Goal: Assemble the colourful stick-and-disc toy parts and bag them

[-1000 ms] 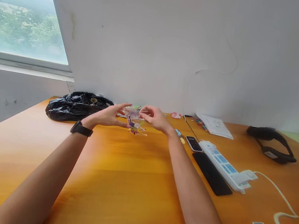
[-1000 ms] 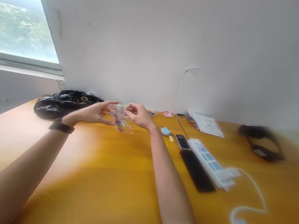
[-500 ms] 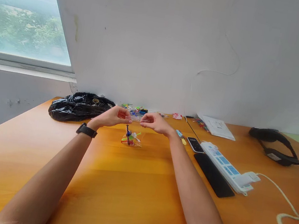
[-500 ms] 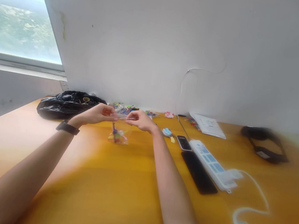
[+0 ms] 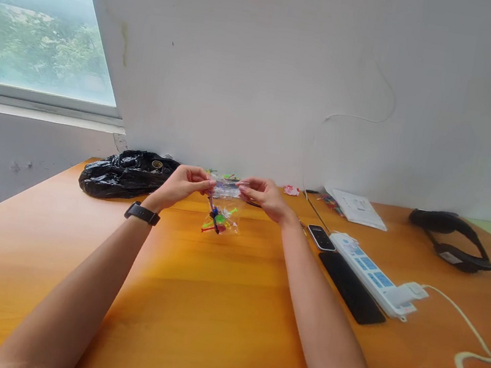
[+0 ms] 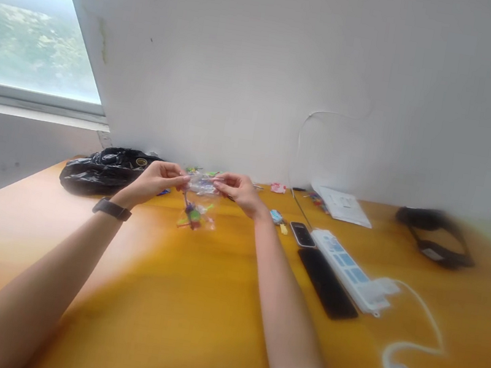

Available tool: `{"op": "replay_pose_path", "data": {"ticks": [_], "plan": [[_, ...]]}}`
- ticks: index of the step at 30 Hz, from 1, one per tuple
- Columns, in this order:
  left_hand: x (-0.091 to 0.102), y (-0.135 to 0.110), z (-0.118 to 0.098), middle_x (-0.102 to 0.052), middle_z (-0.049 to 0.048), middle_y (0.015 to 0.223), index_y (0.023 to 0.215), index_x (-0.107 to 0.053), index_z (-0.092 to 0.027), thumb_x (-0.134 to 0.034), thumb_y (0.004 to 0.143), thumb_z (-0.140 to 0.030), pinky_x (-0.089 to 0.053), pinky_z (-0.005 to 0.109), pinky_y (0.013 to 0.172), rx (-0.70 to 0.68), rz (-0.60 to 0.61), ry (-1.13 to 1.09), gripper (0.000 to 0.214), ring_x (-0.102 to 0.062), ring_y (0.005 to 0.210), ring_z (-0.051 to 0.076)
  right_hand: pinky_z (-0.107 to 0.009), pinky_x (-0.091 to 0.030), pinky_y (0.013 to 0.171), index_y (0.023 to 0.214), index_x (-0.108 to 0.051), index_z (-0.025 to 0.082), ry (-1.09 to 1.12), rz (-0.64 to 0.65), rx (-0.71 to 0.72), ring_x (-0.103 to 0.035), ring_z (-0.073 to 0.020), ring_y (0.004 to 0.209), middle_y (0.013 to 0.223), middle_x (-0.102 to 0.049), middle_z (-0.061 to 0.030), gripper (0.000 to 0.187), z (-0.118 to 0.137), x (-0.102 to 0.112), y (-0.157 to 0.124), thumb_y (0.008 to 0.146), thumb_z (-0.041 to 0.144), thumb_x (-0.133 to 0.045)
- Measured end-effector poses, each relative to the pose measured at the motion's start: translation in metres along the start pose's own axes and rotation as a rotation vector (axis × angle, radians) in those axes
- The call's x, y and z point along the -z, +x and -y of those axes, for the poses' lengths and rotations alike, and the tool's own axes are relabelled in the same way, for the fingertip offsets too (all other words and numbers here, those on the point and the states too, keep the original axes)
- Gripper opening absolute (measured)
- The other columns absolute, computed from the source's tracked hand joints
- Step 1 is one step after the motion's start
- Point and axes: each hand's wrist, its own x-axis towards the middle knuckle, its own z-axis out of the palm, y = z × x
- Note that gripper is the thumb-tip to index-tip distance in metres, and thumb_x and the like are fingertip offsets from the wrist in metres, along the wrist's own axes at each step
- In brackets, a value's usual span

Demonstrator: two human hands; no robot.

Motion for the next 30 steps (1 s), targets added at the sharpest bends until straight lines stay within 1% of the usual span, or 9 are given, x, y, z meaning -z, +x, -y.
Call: {"op": "replay_pose_path", "data": {"ticks": [4, 7, 9, 13, 17, 19, 26, 28, 30], "plan": [[-0.003, -0.001, -0.020, -0.080, 0.0108, 0.088, 0.084, -0.076, -0.014, -0.092, 0.075, -0.052, -0.059, 0.033, 0.077, -0.054, -0.047, 0.013, 0.042, -0.074, 0.082, 0.022, -0.027, -0.046, 0.069, 0.098, -0.080, 0.019, -0.007, -0.044, 0.096, -0.056, -0.0125, 0.071, 0.081, -0.069, -0.0013, 0.034, 0.019, -0.001, -0.002, 0.079, 0.046, -0.087], [-0.004, -0.002, -0.025, -0.081, 0.0114, 0.097, 0.102, -0.080, -0.015, -0.091, 0.076, -0.049, -0.060, 0.035, 0.083, -0.110, -0.036, -0.012, 0.045, -0.075, 0.088, 0.023, -0.028, -0.047, 0.069, 0.096, -0.079, 0.019, -0.036, -0.067, 0.118, -0.054, -0.0132, 0.070, 0.080, -0.067, -0.0012, 0.033, 0.028, 0.000, -0.005, 0.080, 0.048, -0.086], [-0.004, -0.002, -0.025, -0.082, 0.0117, 0.099, 0.107, -0.081, -0.015, -0.091, 0.077, -0.049, -0.060, 0.036, 0.085, -0.136, -0.035, -0.014, 0.046, -0.076, 0.090, 0.023, -0.029, -0.047, 0.069, 0.101, -0.079, 0.021, -0.022, -0.065, 0.112, -0.054, -0.0134, 0.070, 0.080, -0.067, -0.0010, 0.033, 0.030, 0.001, -0.006, 0.081, 0.047, -0.085], [-0.003, -0.002, -0.023, -0.082, 0.0121, 0.098, 0.096, -0.083, -0.016, -0.090, 0.078, -0.048, -0.060, 0.035, 0.084, -0.112, -0.065, 0.023, 0.038, -0.076, 0.088, 0.023, -0.028, -0.047, 0.068, 0.105, -0.078, 0.022, 0.031, -0.071, 0.097, -0.055, -0.0137, 0.070, 0.080, -0.067, -0.0010, 0.031, 0.026, 0.001, -0.006, 0.082, 0.044, -0.083], [-0.002, -0.002, -0.024, -0.083, 0.0119, 0.093, 0.100, -0.083, -0.015, -0.089, 0.078, -0.050, -0.060, 0.034, 0.078, -0.075, -0.070, -0.014, 0.042, -0.076, 0.083, 0.023, -0.029, -0.048, 0.069, 0.106, -0.078, 0.024, 0.040, -0.097, 0.093, -0.057, -0.0147, 0.073, 0.080, -0.063, -0.0001, 0.033, 0.024, -0.001, -0.004, 0.082, 0.047, -0.082], [-0.003, -0.002, -0.025, -0.082, 0.0116, 0.089, 0.096, -0.082, -0.015, -0.089, 0.078, -0.050, -0.060, 0.033, 0.075, -0.072, -0.077, -0.015, 0.041, -0.076, 0.081, 0.023, -0.029, -0.048, 0.068, 0.107, -0.078, 0.024, 0.018, -0.096, 0.108, -0.056, -0.0141, 0.071, 0.079, -0.063, 0.0003, 0.035, 0.026, -0.004, -0.004, 0.083, 0.049, -0.082], [-0.006, -0.001, -0.025, -0.080, 0.0109, 0.081, 0.079, -0.076, -0.014, -0.082, 0.085, -0.058, -0.056, 0.029, 0.070, -0.126, -0.151, -0.011, 0.044, -0.072, 0.072, 0.019, -0.028, -0.047, 0.065, 0.091, -0.075, 0.020, -0.043, -0.143, 0.152, -0.053, -0.0129, 0.065, 0.076, -0.066, -0.0014, 0.041, 0.028, -0.017, 0.001, 0.087, 0.062, -0.077], [-0.006, 0.000, -0.024, -0.080, 0.0111, 0.081, 0.079, -0.075, -0.014, -0.081, 0.085, -0.059, -0.055, 0.028, 0.070, -0.146, -0.169, -0.003, 0.046, -0.072, 0.072, 0.018, -0.027, -0.044, 0.061, 0.088, -0.075, 0.020, -0.048, -0.166, 0.142, -0.051, -0.0122, 0.063, 0.075, -0.066, -0.0016, 0.044, 0.027, -0.017, 0.003, 0.087, 0.064, -0.076], [-0.004, 0.001, -0.022, -0.081, 0.0115, 0.085, 0.085, -0.077, -0.014, -0.084, 0.083, -0.059, -0.055, 0.029, 0.070, -0.136, -0.149, 0.013, 0.046, -0.073, 0.074, 0.019, -0.027, -0.040, 0.055, 0.091, -0.077, 0.020, -0.055, -0.189, 0.132, -0.046, -0.0105, 0.057, 0.076, -0.068, -0.0016, 0.045, 0.026, -0.016, 0.004, 0.085, 0.065, -0.077]]}}
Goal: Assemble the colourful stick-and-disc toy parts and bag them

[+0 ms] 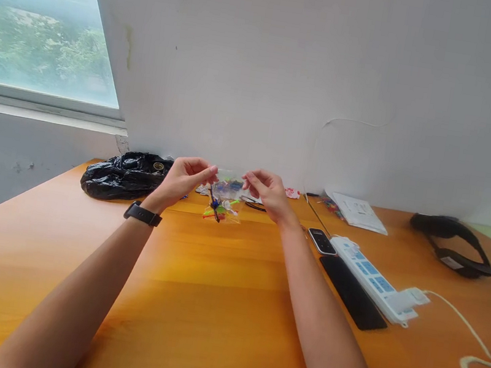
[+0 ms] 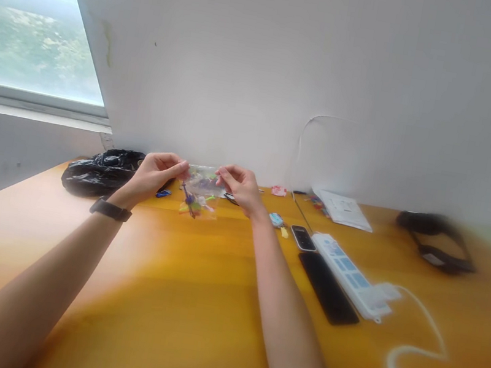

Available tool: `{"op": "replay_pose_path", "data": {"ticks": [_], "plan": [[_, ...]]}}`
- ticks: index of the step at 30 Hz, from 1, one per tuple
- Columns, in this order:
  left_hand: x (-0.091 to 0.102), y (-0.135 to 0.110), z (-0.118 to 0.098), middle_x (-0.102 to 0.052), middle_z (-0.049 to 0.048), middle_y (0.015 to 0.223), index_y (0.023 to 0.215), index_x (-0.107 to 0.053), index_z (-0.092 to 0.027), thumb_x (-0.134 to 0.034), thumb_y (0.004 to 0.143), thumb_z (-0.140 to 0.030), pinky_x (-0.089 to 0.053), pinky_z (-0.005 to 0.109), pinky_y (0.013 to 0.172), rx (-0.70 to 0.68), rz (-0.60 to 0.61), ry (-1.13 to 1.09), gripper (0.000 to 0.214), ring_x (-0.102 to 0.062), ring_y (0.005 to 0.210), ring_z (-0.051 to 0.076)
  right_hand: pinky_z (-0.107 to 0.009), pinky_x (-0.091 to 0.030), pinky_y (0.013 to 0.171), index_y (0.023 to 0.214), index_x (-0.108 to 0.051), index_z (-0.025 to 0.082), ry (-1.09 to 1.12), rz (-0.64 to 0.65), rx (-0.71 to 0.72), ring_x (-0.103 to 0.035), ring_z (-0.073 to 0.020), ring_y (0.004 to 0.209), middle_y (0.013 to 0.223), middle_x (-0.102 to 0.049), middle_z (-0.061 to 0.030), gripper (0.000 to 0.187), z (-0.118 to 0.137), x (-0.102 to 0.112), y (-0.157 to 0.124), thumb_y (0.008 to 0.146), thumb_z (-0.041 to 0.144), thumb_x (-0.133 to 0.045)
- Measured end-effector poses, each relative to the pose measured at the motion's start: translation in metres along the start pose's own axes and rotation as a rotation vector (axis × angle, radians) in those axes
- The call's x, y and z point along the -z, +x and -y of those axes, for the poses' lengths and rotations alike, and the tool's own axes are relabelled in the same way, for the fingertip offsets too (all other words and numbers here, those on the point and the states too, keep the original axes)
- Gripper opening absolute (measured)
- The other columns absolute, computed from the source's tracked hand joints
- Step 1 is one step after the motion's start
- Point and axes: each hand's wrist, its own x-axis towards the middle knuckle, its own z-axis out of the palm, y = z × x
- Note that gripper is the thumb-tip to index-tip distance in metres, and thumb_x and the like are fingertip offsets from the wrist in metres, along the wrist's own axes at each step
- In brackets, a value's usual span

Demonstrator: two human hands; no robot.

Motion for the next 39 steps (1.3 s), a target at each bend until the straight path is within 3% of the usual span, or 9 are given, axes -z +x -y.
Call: {"op": "replay_pose_path", "data": {"ticks": [4, 9, 14, 20, 23, 26, 29, 32, 39], "plan": [[0.005, 0.000, 0.004, -0.082, 0.0117, 0.096, 0.103, -0.082, -0.015, -0.092, 0.074, -0.051, -0.059, 0.033, 0.075, 0.010, 0.080, -0.003, 0.047, -0.075, 0.082, 0.023, -0.027, -0.037, 0.049, 0.101, -0.080, 0.020, 0.016, -0.023, -0.004, -0.044, -0.0087, 0.051, 0.079, -0.072, -0.0026, 0.047, -0.003, 0.009, -0.001, 0.083, 0.063, -0.080], [0.010, -0.001, 0.002, -0.083, 0.0108, 0.095, 0.099, -0.086, -0.017, -0.088, 0.079, -0.041, -0.059, 0.033, 0.075, 0.028, 0.070, 0.043, 0.032, -0.076, 0.084, 0.023, -0.029, -0.052, 0.061, 0.105, -0.082, 0.021, 0.081, 0.044, -0.034, -0.058, -0.0116, 0.059, 0.081, -0.075, -0.0031, 0.042, -0.005, 0.020, -0.003, 0.078, 0.052, -0.088], [0.010, -0.001, 0.001, -0.083, 0.0102, 0.089, 0.097, -0.086, -0.017, -0.082, 0.080, -0.034, -0.059, 0.032, 0.074, 0.032, 0.009, 0.017, 0.024, -0.076, 0.082, 0.023, -0.031, -0.056, 0.066, 0.097, -0.083, 0.021, 0.087, 0.026, -0.010, -0.061, -0.0129, 0.064, 0.083, -0.075, -0.0038, 0.030, 0.000, 0.016, -0.003, 0.080, 0.045, -0.085], [0.002, 0.001, -0.002, -0.079, 0.0099, 0.080, 0.085, -0.083, -0.014, -0.084, 0.081, -0.043, -0.058, 0.032, 0.071, -0.005, -0.054, 0.011, 0.029, -0.072, 0.075, 0.021, -0.030, -0.050, 0.059, 0.089, -0.081, 0.018, -0.018, -0.092, 0.059, -0.058, -0.0134, 0.062, 0.083, -0.075, -0.0064, 0.036, 0.003, 0.005, 0.001, 0.079, 0.053, -0.085], [-0.002, 0.002, -0.002, -0.079, 0.0088, 0.084, 0.097, -0.081, -0.014, -0.093, 0.072, -0.046, -0.059, 0.032, 0.073, -0.037, -0.048, 0.045, 0.042, -0.072, 0.077, 0.020, -0.028, -0.046, 0.056, 0.102, -0.079, 0.019, -0.085, -0.119, 0.076, -0.056, -0.0126, 0.063, 0.084, -0.073, -0.0039, 0.043, 0.001, 0.003, 0.004, 0.073, 0.050, -0.090], [-0.002, 0.003, 0.002, -0.080, 0.0093, 0.089, 0.108, -0.081, -0.014, -0.092, 0.074, -0.050, -0.060, 0.033, 0.079, -0.023, 0.033, 0.088, 0.050, -0.074, 0.081, 0.021, -0.027, -0.044, 0.057, 0.107, -0.079, 0.017, -0.176, -0.069, 0.033, -0.055, -0.0118, 0.063, 0.084, -0.072, -0.0030, 0.046, -0.001, 0.005, 0.004, 0.076, 0.050, -0.087], [-0.001, 0.003, 0.007, -0.081, 0.0110, 0.091, 0.092, -0.082, -0.013, -0.086, 0.080, -0.054, -0.060, 0.034, 0.081, -0.011, 0.091, 0.157, 0.043, -0.074, 0.083, 0.022, -0.027, -0.045, 0.058, 0.090, -0.076, 0.016, -0.211, -0.008, 0.013, -0.057, -0.0127, 0.064, 0.080, -0.071, -0.0038, 0.041, -0.001, 0.006, 0.003, 0.079, 0.054, -0.083], [0.001, 0.002, 0.009, -0.081, 0.0106, 0.089, 0.087, -0.080, -0.013, -0.086, 0.080, -0.054, -0.059, 0.033, 0.080, -0.015, 0.101, 0.129, 0.042, -0.073, 0.082, 0.022, -0.027, -0.046, 0.056, 0.090, -0.071, 0.017, -0.156, 0.039, -0.010, -0.058, -0.0131, 0.062, 0.079, -0.072, -0.0041, 0.041, 0.001, 0.005, 0.001, 0.080, 0.055, -0.083], [0.003, -0.001, 0.006, -0.082, 0.0116, 0.093, 0.106, -0.084, -0.015, -0.089, 0.078, -0.045, -0.059, 0.030, 0.073, 0.061, 0.069, 0.005, 0.041, -0.074, 0.079, 0.020, -0.027, -0.049, 0.061, 0.095, -0.077, 0.018, -0.023, 0.079, 0.008, -0.058, -0.0113, 0.060, 0.080, -0.073, -0.0025, 0.029, 0.002, 0.011, -0.003, 0.082, 0.043, -0.085]]}}
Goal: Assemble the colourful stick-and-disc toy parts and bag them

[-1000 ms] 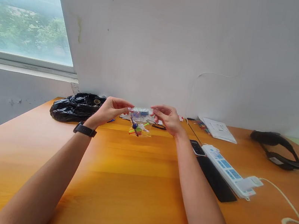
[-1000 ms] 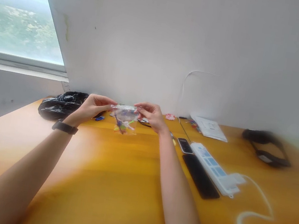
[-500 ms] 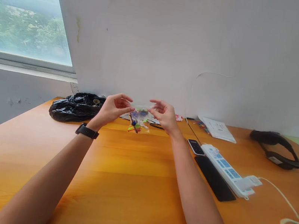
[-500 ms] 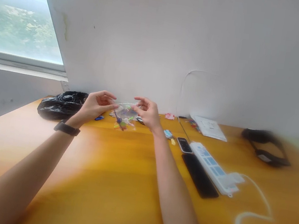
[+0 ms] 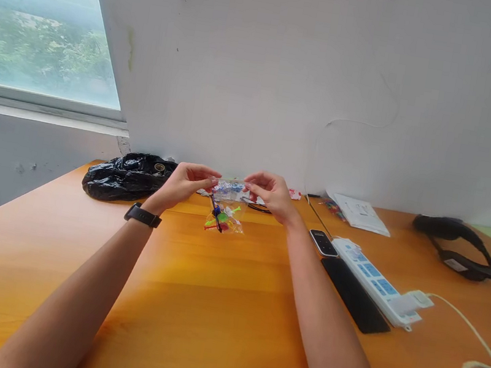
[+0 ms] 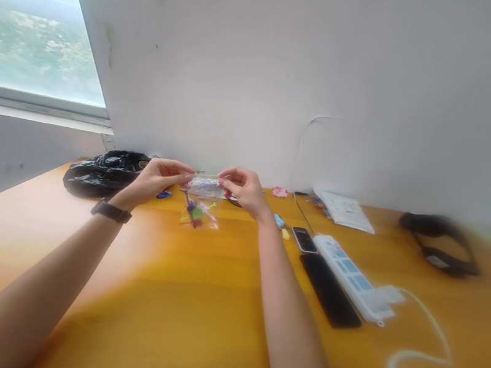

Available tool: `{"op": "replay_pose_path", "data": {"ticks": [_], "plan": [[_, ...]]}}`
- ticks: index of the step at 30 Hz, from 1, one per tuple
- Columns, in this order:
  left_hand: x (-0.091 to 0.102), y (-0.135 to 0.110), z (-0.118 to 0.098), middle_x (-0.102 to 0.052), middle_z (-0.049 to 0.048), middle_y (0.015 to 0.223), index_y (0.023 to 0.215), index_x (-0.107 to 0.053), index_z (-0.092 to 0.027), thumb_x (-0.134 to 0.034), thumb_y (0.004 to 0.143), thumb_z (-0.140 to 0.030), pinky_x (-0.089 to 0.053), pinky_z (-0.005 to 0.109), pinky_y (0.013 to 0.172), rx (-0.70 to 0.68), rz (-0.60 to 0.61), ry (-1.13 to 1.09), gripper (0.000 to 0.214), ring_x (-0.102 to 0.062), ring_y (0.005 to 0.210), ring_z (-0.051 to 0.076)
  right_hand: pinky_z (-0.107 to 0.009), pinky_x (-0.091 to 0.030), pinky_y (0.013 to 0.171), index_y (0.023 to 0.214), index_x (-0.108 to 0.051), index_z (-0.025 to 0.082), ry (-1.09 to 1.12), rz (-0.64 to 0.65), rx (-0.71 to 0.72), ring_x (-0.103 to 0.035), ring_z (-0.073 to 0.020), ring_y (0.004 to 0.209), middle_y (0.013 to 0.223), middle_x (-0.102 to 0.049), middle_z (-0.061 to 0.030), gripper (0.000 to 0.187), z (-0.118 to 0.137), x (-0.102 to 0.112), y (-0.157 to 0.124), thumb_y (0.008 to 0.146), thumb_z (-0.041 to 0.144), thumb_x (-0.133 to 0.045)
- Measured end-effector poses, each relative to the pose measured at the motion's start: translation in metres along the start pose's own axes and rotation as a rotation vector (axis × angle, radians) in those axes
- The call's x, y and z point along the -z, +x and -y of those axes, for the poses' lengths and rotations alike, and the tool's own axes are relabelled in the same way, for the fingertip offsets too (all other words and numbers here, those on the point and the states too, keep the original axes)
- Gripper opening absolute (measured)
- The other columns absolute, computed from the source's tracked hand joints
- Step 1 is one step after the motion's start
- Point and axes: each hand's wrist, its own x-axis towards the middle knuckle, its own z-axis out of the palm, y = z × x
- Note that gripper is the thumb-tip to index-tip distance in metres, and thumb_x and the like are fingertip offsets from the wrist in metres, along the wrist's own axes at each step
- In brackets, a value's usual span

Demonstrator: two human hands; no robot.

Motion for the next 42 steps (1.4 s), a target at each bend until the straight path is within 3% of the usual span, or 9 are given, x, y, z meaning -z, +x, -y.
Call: {"op": "replay_pose_path", "data": {"ticks": [7, 11, 13, 16, 21, 24, 29, 35, 42], "plan": [[0.002, -0.003, -0.004, -0.082, 0.0106, 0.084, 0.095, -0.087, -0.015, -0.088, 0.077, -0.036, -0.056, 0.028, 0.066, 0.087, -0.058, -0.033, 0.028, -0.073, 0.075, 0.020, -0.030, -0.050, 0.067, 0.088, -0.085, 0.019, 0.057, -0.056, 0.006, -0.059, -0.0128, 0.065, 0.079, -0.075, -0.0042, 0.019, -0.003, 0.004, 0.000, 0.077, 0.035, -0.084], [-0.002, -0.002, -0.006, -0.081, 0.0118, 0.085, 0.089, -0.085, -0.012, -0.089, 0.077, -0.043, -0.057, 0.029, 0.069, 0.053, -0.067, 0.026, 0.033, -0.073, 0.076, 0.021, -0.030, -0.049, 0.067, 0.085, -0.085, 0.017, -0.026, -0.075, 0.023, -0.058, -0.0139, 0.065, 0.070, -0.070, -0.0031, 0.018, 0.002, 0.002, 0.000, 0.082, 0.031, -0.075], [-0.003, 0.000, -0.005, -0.082, 0.0114, 0.089, 0.098, -0.084, -0.013, -0.092, 0.074, -0.044, -0.059, 0.030, 0.074, 0.021, -0.062, 0.040, 0.040, -0.074, 0.079, 0.021, -0.030, -0.048, 0.067, 0.085, -0.084, 0.016, -0.070, -0.077, 0.029, -0.057, -0.0140, 0.066, 0.071, -0.069, -0.0032, 0.021, 0.004, 0.001, 0.000, 0.083, 0.036, -0.076], [-0.006, 0.003, -0.004, -0.082, 0.0111, 0.097, 0.109, -0.083, -0.014, -0.090, 0.076, -0.044, -0.061, 0.033, 0.080, -0.007, 0.022, 0.091, 0.045, -0.076, 0.086, 0.023, -0.028, -0.045, 0.063, 0.085, -0.079, 0.015, -0.133, -0.068, 0.053, -0.055, -0.0135, 0.066, 0.076, -0.068, -0.0029, 0.030, 0.005, -0.001, 0.000, 0.079, 0.044, -0.084], [-0.012, 0.002, -0.004, -0.083, 0.0100, 0.093, 0.095, -0.084, -0.015, -0.081, 0.085, -0.047, -0.061, 0.033, 0.079, -0.051, 0.137, 0.229, 0.033, -0.076, 0.087, 0.025, -0.026, -0.039, 0.059, 0.117, -0.075, 0.020, -0.360, 0.012, 0.053, -0.049, -0.0114, 0.065, 0.089, -0.067, -0.0015, 0.051, -0.001, -0.009, 0.002, 0.079, 0.052, -0.084], [-0.015, 0.002, -0.005, -0.083, 0.0096, 0.095, 0.096, -0.084, -0.016, -0.080, 0.086, -0.047, -0.060, 0.032, 0.079, -0.062, 0.177, 0.239, 0.033, -0.076, 0.088, 0.025, -0.027, -0.034, 0.060, 0.100, -0.080, 0.018, -0.468, 0.102, 0.053, -0.044, -0.0118, 0.066, 0.086, -0.067, -0.0025, 0.044, -0.004, -0.015, 0.003, 0.086, 0.060, -0.076], [-0.011, 0.001, -0.010, -0.081, 0.0091, 0.088, 0.093, -0.082, -0.015, -0.084, 0.083, -0.047, -0.059, 0.031, 0.076, -0.022, 0.188, 0.210, 0.034, -0.074, 0.082, 0.022, -0.027, -0.032, 0.061, 0.086, -0.079, 0.014, -0.284, 0.160, -0.009, -0.044, -0.0121, 0.067, 0.073, -0.061, -0.0013, 0.049, -0.002, -0.015, 0.000, 0.085, 0.063, -0.075], [-0.004, -0.001, -0.014, -0.076, 0.0073, 0.079, 0.082, -0.073, -0.014, -0.084, 0.085, -0.051, -0.059, 0.029, 0.073, 0.010, 0.174, 0.088, 0.039, -0.072, 0.076, 0.018, -0.027, -0.026, 0.053, 0.100, -0.085, 0.014, -0.128, 0.103, -0.093, -0.039, -0.0097, 0.059, 0.070, -0.062, -0.0016, 0.049, -0.002, -0.002, -0.004, 0.080, 0.059, -0.082], [-0.004, -0.002, -0.012, -0.079, 0.0097, 0.087, 0.094, -0.079, -0.013, -0.089, 0.078, -0.044, -0.062, 0.033, 0.076, 0.004, 0.125, -0.014, 0.036, -0.073, 0.076, 0.019, -0.028, -0.039, 0.060, 0.104, -0.087, 0.021, 0.110, 0.009, -0.118, -0.048, -0.0120, 0.063, 0.067, -0.062, 0.0000, 0.035, -0.012, 0.001, -0.003, 0.076, 0.042, -0.085]]}}
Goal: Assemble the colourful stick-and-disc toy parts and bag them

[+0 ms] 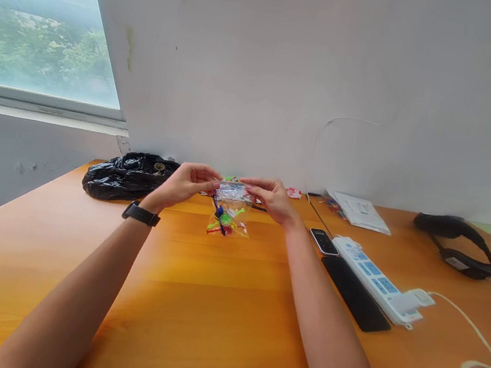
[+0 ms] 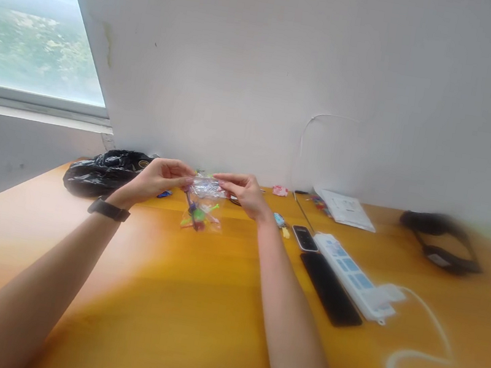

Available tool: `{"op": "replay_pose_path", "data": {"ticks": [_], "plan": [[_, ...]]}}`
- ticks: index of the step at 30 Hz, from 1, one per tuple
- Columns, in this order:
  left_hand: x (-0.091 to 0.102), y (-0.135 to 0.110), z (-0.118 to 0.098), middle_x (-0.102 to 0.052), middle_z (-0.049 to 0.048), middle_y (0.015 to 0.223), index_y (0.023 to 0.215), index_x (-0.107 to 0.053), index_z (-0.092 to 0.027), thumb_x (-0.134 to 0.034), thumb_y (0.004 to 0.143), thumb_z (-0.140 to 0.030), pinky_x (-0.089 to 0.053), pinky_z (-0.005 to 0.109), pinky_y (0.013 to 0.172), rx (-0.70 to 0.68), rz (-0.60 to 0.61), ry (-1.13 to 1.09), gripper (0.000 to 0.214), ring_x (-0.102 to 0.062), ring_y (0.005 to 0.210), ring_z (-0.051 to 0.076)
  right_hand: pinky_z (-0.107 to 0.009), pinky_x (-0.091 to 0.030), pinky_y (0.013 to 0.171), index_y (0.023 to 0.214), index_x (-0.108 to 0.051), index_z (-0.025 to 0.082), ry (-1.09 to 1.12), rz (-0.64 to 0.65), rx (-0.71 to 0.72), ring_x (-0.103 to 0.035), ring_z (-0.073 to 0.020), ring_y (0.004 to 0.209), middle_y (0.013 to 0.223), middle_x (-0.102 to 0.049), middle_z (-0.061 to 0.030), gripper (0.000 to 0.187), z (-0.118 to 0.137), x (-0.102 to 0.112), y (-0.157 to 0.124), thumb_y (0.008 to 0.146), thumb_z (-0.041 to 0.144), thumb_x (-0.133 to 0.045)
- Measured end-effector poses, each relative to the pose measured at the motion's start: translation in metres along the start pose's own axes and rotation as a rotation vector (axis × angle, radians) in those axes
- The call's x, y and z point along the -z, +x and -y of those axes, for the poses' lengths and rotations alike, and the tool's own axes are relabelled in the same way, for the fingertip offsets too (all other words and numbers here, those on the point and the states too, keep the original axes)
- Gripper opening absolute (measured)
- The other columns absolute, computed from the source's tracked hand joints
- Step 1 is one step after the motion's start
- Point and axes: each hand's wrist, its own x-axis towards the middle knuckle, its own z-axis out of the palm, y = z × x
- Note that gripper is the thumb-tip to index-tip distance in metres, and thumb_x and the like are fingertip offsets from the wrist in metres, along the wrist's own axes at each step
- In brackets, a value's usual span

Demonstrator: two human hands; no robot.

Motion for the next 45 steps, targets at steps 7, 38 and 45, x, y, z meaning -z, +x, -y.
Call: {"op": "replay_pose_path", "data": {"ticks": [7, 38, 45], "plan": [[0.002, -0.002, -0.001, -0.082, 0.0113, 0.086, 0.090, -0.086, -0.014, -0.084, 0.078, -0.031, -0.058, 0.029, 0.069, 0.066, -0.136, 0.027, 0.020, -0.073, 0.076, 0.019, -0.029, -0.044, 0.067, 0.093, -0.088, 0.022, 0.013, 0.001, 0.066, -0.053, -0.0139, 0.070, 0.076, -0.070, -0.0034, 0.020, 0.007, -0.004, 0.000, 0.080, 0.031, -0.077], [0.004, -0.005, -0.026, -0.078, 0.0095, 0.071, 0.079, -0.083, -0.016, -0.092, 0.074, -0.050, -0.052, 0.028, 0.058, 0.096, 0.109, 0.240, 0.035, -0.068, 0.064, 0.019, -0.026, -0.030, 0.052, 0.081, -0.074, 0.016, -0.486, 0.201, 0.091, -0.043, -0.0112, 0.059, 0.066, -0.057, -0.0003, 0.047, 0.034, -0.021, -0.003, 0.086, 0.063, -0.074], [0.012, -0.005, -0.009, -0.077, 0.0091, 0.072, 0.070, -0.078, -0.018, -0.086, 0.080, -0.045, -0.055, 0.028, 0.064, 0.150, 0.257, 0.239, 0.030, -0.070, 0.066, 0.019, -0.026, -0.042, 0.056, 0.086, -0.080, 0.017, -0.395, 0.307, 0.004, -0.056, -0.0130, 0.063, 0.073, -0.068, -0.0032, 0.031, 0.022, -0.010, -0.001, 0.081, 0.048, -0.080]]}}
